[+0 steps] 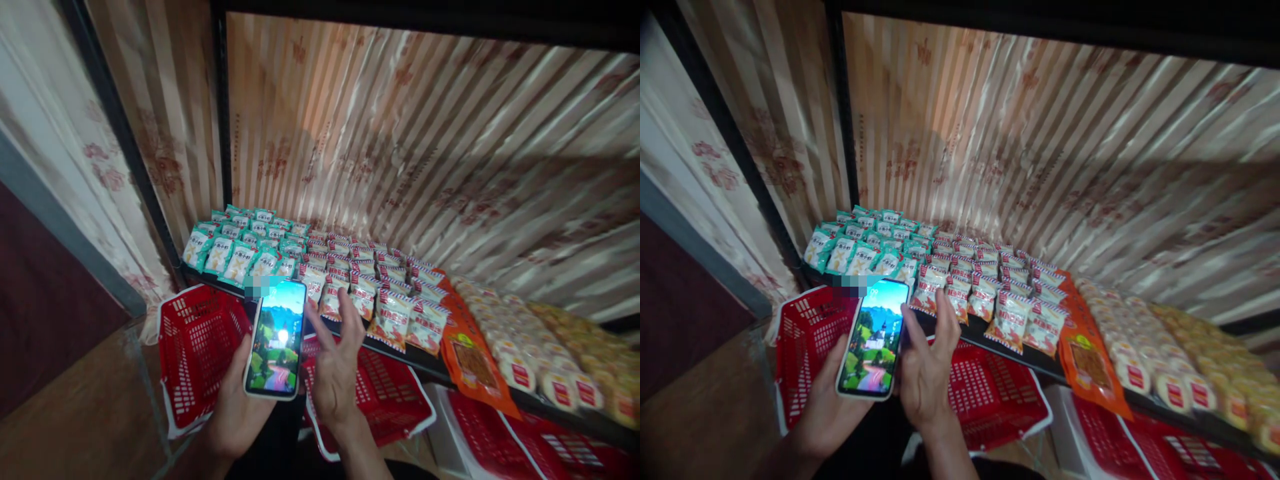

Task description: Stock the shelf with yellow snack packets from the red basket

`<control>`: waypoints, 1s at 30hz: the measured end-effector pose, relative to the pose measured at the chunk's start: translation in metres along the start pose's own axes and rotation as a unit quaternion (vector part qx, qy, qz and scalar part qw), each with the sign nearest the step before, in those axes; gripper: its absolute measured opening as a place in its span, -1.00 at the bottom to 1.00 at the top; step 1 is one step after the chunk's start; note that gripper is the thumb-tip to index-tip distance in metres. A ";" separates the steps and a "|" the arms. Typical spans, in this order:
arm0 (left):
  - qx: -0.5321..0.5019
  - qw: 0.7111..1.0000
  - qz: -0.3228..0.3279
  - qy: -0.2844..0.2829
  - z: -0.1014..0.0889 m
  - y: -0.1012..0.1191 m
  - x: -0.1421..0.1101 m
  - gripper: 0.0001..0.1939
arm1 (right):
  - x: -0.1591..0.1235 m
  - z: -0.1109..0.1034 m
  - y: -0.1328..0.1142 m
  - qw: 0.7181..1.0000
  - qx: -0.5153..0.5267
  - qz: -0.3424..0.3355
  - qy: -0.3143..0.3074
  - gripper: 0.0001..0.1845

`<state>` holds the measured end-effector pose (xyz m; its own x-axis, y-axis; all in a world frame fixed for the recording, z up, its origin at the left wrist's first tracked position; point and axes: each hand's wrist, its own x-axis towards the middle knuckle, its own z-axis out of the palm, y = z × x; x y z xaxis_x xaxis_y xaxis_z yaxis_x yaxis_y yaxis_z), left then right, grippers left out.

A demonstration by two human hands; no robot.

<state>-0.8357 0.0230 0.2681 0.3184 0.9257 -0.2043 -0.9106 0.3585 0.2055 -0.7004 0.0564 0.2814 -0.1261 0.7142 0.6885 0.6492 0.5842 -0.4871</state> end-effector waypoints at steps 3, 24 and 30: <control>0.026 0.999 0.002 0.032 0.000 0.000 -0.004 -0.60 | 0.005 0.000 0.000 0.998 -0.038 -0.002 0.052 -0.46; 0.036 0.999 0.012 -0.002 0.011 0.004 -0.035 -0.52 | -0.026 -0.005 -0.024 0.987 0.028 0.126 0.094 -0.42; 0.032 0.999 0.015 -0.023 0.009 0.009 -0.042 -0.51 | -0.035 -0.002 -0.031 0.986 0.049 0.136 0.088 -0.43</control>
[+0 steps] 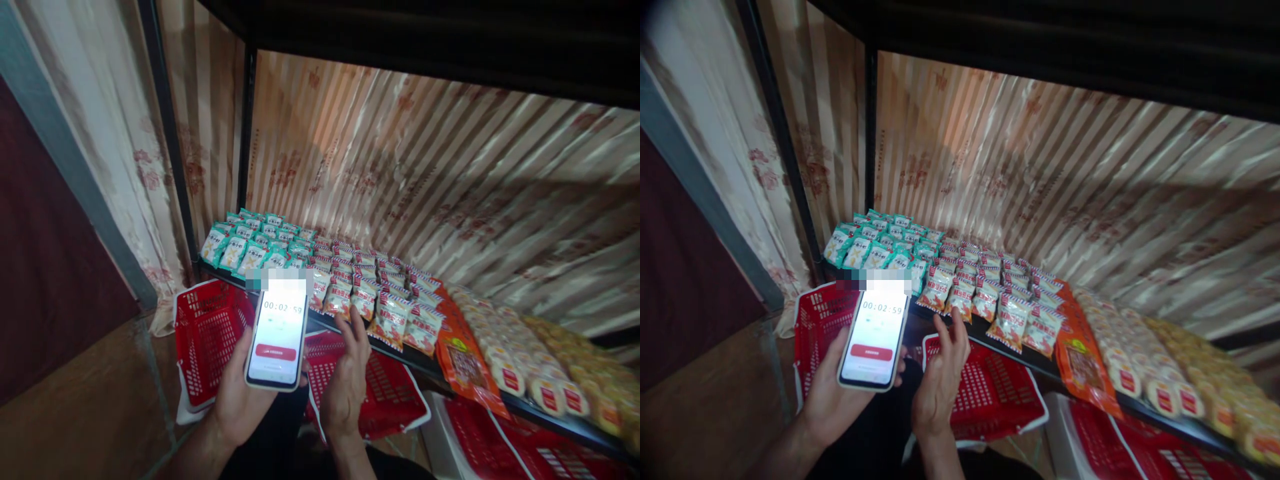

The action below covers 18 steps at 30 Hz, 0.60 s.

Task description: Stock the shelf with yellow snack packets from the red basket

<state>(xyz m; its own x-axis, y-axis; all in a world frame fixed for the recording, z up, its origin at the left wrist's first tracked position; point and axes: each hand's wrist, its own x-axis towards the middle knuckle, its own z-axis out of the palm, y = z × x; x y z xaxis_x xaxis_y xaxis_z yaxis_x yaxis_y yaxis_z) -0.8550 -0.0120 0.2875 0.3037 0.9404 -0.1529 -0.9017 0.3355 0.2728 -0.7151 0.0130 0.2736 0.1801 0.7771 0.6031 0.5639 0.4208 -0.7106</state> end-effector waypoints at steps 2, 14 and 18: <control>0.001 1.000 0.002 0.000 -0.002 0.001 -0.002 -0.51 | -0.004 0.001 -0.001 1.000 0.003 -0.007 -0.001 -0.44; 0.012 1.000 -0.004 0.005 -0.006 0.006 -0.013 -0.48 | -0.023 0.002 -0.010 1.000 0.013 -0.009 0.001 -0.45; 0.005 1.000 -0.007 -0.010 -0.007 0.007 -0.014 -0.50 | -0.024 0.002 -0.012 1.000 0.023 -0.002 -0.005 -0.46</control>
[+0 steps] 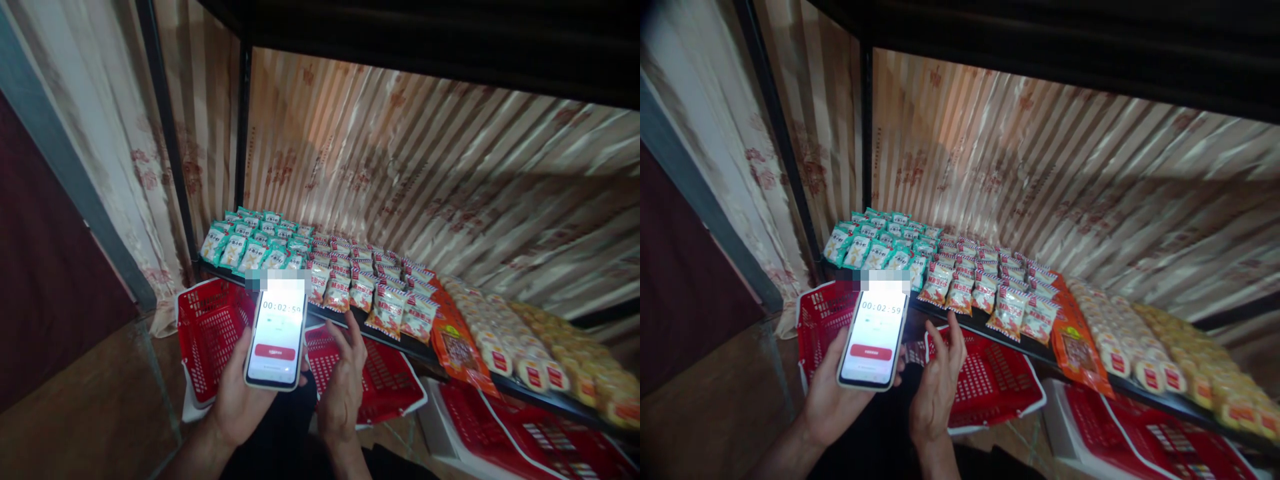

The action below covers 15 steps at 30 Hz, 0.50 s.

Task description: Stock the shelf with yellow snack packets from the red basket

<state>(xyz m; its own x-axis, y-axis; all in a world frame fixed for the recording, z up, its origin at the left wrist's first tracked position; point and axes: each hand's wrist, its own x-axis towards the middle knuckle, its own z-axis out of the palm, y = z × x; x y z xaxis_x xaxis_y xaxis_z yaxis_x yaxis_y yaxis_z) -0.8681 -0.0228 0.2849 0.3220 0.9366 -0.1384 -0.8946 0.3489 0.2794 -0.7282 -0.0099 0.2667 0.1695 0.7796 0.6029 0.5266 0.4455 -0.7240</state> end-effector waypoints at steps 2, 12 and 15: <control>-0.005 1.000 0.000 -0.013 0.000 0.000 0.000 -0.50 | -0.001 0.000 -0.001 1.000 0.000 -0.003 -0.003 -0.48; -0.006 1.000 -0.004 -0.010 -0.007 0.000 0.004 -0.52 | -0.001 -0.002 -0.006 0.999 -0.026 -0.040 0.000 -0.50; -0.008 1.000 -0.015 -0.011 -0.006 -0.003 0.007 -0.51 | -0.004 -0.003 -0.003 0.999 -0.035 -0.035 0.002 -0.52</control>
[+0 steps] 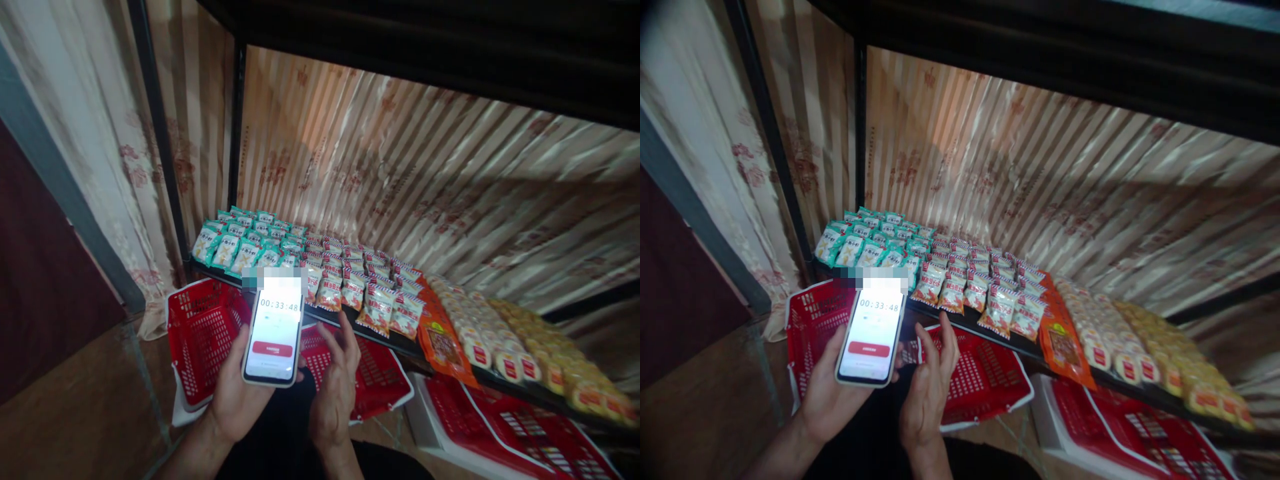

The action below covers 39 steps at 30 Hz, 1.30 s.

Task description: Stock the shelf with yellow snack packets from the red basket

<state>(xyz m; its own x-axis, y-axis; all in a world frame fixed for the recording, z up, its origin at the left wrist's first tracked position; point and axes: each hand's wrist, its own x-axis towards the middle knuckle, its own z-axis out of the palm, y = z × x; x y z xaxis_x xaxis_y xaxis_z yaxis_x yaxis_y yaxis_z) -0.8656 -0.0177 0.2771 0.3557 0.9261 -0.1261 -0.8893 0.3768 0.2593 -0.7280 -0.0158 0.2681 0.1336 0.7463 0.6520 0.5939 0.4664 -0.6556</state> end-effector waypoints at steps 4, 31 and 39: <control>-0.015 1.000 -0.016 -0.008 0.005 -0.005 0.005 -0.53 | -0.003 -0.003 0.007 1.000 -0.020 0.009 -0.002 -0.53; 0.012 0.998 -0.041 0.050 0.012 -0.031 0.041 -0.53 | 0.014 -0.023 0.042 0.997 -0.025 0.063 0.022 -0.50; 0.037 0.994 -0.022 0.100 0.009 -0.041 0.049 -0.50 | 0.015 -0.023 0.058 0.997 -0.006 0.075 0.018 -0.45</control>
<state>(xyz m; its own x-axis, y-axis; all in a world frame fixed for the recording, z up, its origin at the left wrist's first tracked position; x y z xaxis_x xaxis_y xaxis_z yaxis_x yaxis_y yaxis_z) -0.8089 0.0127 0.2690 0.3230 0.8886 -0.3257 -0.8475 0.4247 0.3183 -0.6734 0.0111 0.2485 0.2501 0.7892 0.5609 0.5750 0.3451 -0.7418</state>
